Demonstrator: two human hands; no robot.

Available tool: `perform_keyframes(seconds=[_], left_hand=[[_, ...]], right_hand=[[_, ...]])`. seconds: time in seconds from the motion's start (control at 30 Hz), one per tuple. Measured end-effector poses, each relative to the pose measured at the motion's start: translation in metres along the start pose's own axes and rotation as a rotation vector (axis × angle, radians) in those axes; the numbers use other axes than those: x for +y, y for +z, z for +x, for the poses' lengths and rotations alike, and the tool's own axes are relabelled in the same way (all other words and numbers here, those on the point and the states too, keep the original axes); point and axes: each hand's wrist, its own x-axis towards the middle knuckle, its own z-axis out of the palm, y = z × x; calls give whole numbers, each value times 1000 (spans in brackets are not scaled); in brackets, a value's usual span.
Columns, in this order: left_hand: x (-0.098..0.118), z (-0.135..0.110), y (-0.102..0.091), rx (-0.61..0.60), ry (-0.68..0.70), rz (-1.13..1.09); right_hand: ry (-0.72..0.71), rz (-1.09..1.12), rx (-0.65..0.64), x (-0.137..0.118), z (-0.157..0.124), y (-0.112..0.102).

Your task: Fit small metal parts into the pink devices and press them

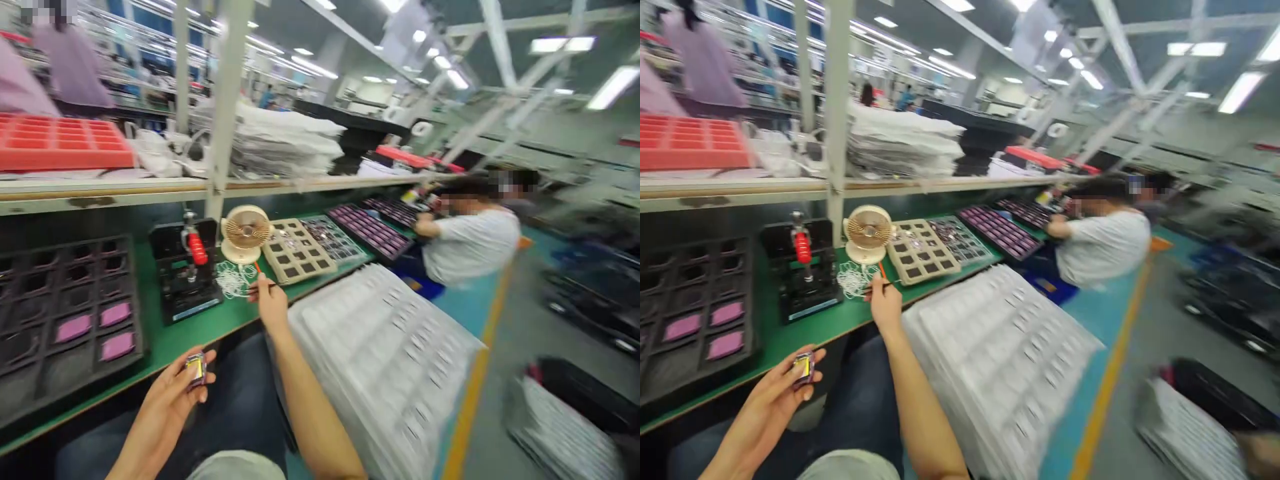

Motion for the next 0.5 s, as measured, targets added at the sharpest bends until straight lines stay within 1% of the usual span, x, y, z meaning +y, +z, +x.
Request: perform_keyframes(seconds=[0.07,0.13,0.2,0.23,0.3,0.37,0.43,0.5], left_hand=[[-2,1,-2,-6,-36,29],[-6,-3,-3,-2,-63,47],[-10,-3,-6,-8,-81,46],[-11,-2,-8,-17,-88,37],[-10,1,-12,-44,-109,6],[-9,4,-16,-59,-135,-28],[-7,3,-21,-60,-150,-46],[-7,1,-26,-39,-130,-60]], right_hand=[[24,89,78,6,-9,-13],[2,136,122,4,-14,-27],[-14,131,154,0,-7,-52],[-13,106,164,-1,3,-67],[5,10,169,0,37,-98],[39,-140,157,3,81,-123],[82,-315,123,7,127,-137],[122,-479,72,13,165,-140]])
